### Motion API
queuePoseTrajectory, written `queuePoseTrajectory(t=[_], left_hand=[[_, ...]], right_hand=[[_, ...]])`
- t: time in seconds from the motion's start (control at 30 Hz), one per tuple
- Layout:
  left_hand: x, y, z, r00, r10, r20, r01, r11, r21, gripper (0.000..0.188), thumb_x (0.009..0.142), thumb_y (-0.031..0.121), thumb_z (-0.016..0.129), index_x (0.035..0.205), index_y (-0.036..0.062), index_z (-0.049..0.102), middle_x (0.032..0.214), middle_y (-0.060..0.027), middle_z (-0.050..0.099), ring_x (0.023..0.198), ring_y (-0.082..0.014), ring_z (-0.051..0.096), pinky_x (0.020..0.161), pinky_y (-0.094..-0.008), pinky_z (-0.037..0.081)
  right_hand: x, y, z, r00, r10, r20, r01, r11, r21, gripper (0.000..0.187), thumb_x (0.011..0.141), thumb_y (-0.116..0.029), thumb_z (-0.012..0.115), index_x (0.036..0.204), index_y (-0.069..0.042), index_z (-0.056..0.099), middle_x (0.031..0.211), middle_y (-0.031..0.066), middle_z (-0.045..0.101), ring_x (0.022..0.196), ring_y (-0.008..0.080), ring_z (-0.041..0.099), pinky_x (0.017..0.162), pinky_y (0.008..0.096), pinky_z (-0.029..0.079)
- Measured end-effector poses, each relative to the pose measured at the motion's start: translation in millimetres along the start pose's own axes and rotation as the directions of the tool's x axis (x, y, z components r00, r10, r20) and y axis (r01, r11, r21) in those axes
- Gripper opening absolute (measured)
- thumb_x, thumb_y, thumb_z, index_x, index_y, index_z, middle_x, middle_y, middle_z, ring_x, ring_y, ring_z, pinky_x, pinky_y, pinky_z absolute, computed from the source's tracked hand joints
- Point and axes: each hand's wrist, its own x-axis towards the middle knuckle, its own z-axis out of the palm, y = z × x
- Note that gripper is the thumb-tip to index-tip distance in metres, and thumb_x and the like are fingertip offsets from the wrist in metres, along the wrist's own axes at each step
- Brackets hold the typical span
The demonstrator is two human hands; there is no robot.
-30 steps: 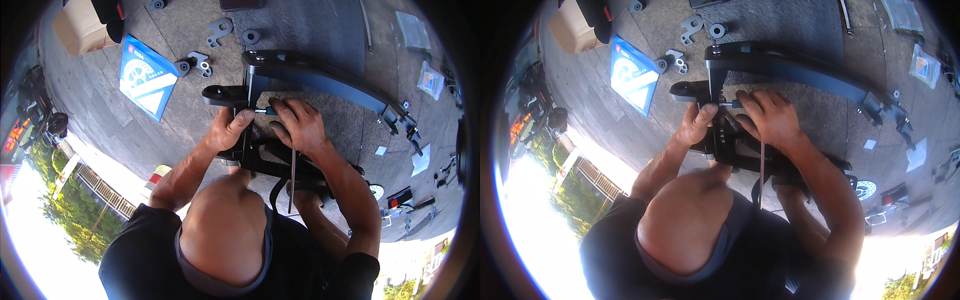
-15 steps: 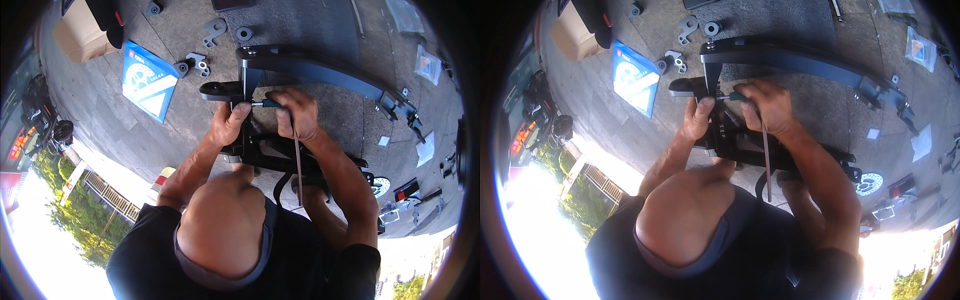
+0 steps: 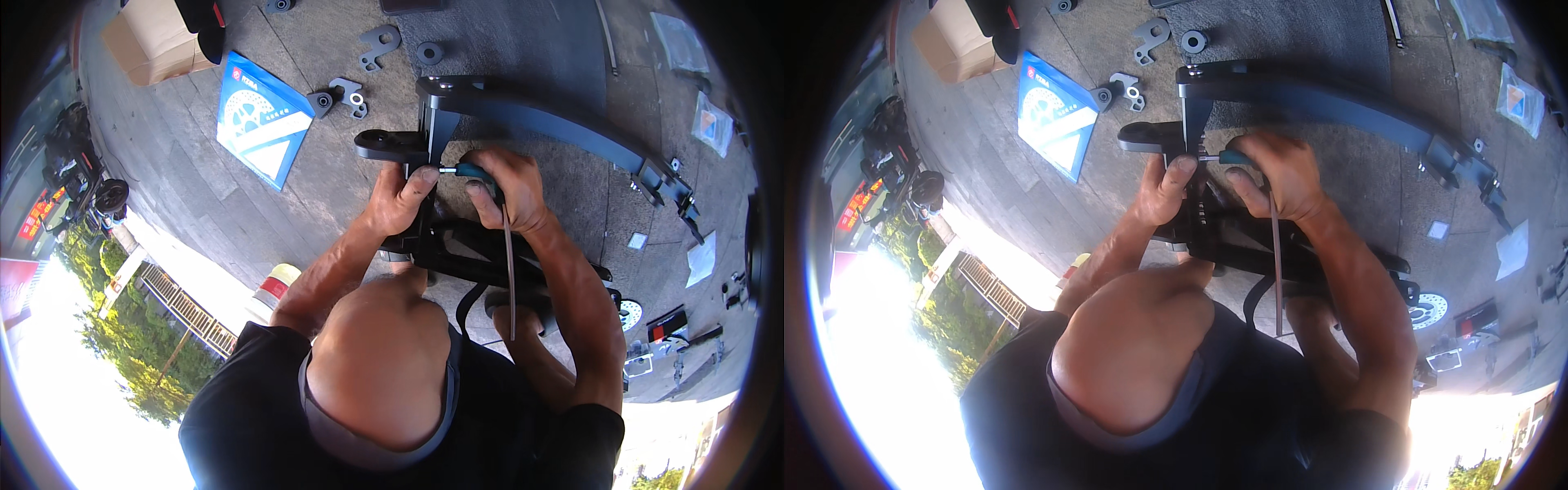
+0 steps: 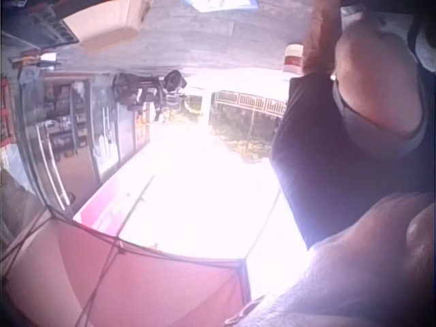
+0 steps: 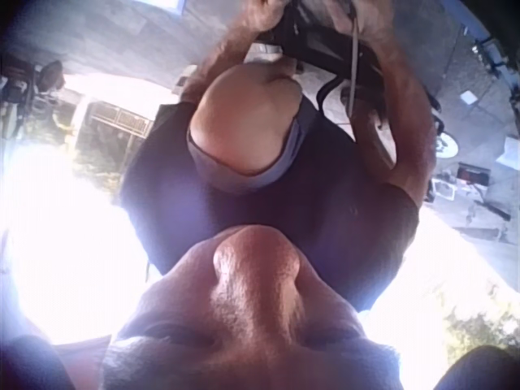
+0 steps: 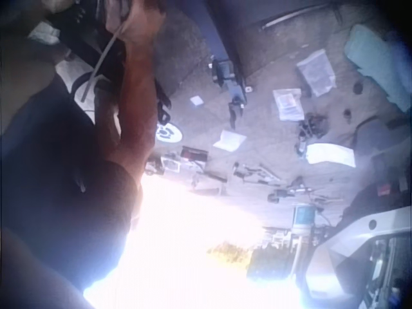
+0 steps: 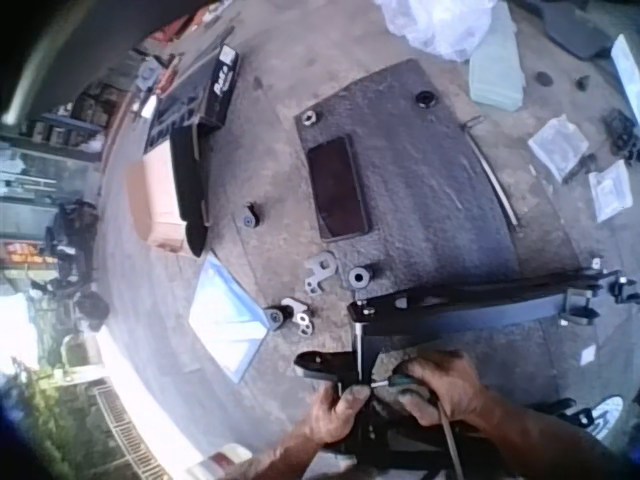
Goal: The person assembles a black motorcycle swingarm by inserting bolts and tightening them with a screwdriver and an Allen key. The person holds the swingarm, aligns holes, and secures multiple fasteners while squatting on the floor.
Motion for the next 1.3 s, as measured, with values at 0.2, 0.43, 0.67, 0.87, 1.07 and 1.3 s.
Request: queuePoseTrajectory(t=[0.2,0.43,0.67,0.87,1.07,1.3], left_hand=[[-0.1,-1.2,4.7,0.994,0.11,-0.023,-0.11,0.994,0.019,0.057,0.091,0.037,0.064,0.129,0.0,0.042,0.111,-0.0081,0.054,0.103,-0.0167,0.047,0.094,-0.0335,0.041],[0.9,2.5,-2.9,0.997,0.046,0.065,-0.042,0.996,-0.076,0.061,0.092,0.038,0.064,0.133,-0.0006,0.041,0.117,-0.0094,0.054,0.109,-0.0171,0.048,0.097,-0.0337,0.04],[2.9,-2.8,-11.0,0.988,0.064,0.141,-0.02,0.957,-0.291,0.06,0.091,0.03,0.065,0.135,-0.0022,0.039,0.116,-0.0105,0.056,0.106,-0.0185,0.053,0.092,-0.034,0.045],[0.0,-1.3,-7.5,0.987,0.129,0.101,-0.084,0.929,-0.361,0.057,0.089,0.024,0.067,0.132,-0.0037,0.041,0.115,-0.0115,0.058,0.102,-0.0188,0.056,0.09,-0.0342,0.046],[0.5,0.8,-10.8,0.992,0.066,0.108,-0.011,0.896,-0.444,0.053,0.088,0.019,0.07,0.128,-0.0038,0.045,0.114,-0.0104,0.06,0.106,-0.0175,0.055,0.094,-0.033,0.045],[-2.7,2.5,-11.0,0.995,0.066,0.072,-0.03,0.905,-0.425,0.051,0.084,0.015,0.075,0.123,-0.0051,0.049,0.111,-0.0105,0.062,0.104,-0.0172,0.057,0.094,-0.0329,0.045]], right_hand=[[-8.6,6.9,-4.0,0.996,0.001,0.085,0.01,0.99,-0.138,0.038,0.081,-0.035,0.063,0.104,-0.005,0.061,0.092,0.0158,0.062,0.077,0.0353,0.064,0.069,0.0402,0.053],[-36.0,11.5,-32.1,0.975,0.145,0.17,-0.029,0.836,-0.547,0.045,0.08,-0.021,0.068,0.121,-0.007,0.055,0.107,0.0186,0.059,0.09,0.0372,0.063,0.076,0.0437,0.054],[-66.9,5.1,-87.7,0.868,0.49,0.081,-0.26,0.587,-0.767,0.053,0.085,-0.023,0.066,0.132,-0.008,0.045,0.111,0.0203,0.056,0.096,0.0388,0.062,0.08,0.0451,0.053],[-101.7,5.6,-115.1,0.73,0.659,-0.18,-0.583,0.465,-0.666,0.067,0.085,-0.016,0.068,0.14,-0.005,0.031,0.126,0.0277,0.051,0.109,0.0478,0.056,0.09,0.0519,0.046],[-136.5,19.2,-137.9,0.753,0.54,-0.376,-0.637,0.454,-0.623,0.071,0.082,-0.015,0.07,0.139,0.001,0.031,0.126,0.0298,0.049,0.117,0.0472,0.049,0.098,0.0502,0.04],[-147.7,33.0,-144.6,0.821,0.417,-0.39,-0.569,0.549,-0.612,0.072,0.079,-0.014,0.071,0.139,0.002,0.032,0.127,0.0294,0.048,0.119,0.0474,0.046,0.101,0.0502,0.037]])
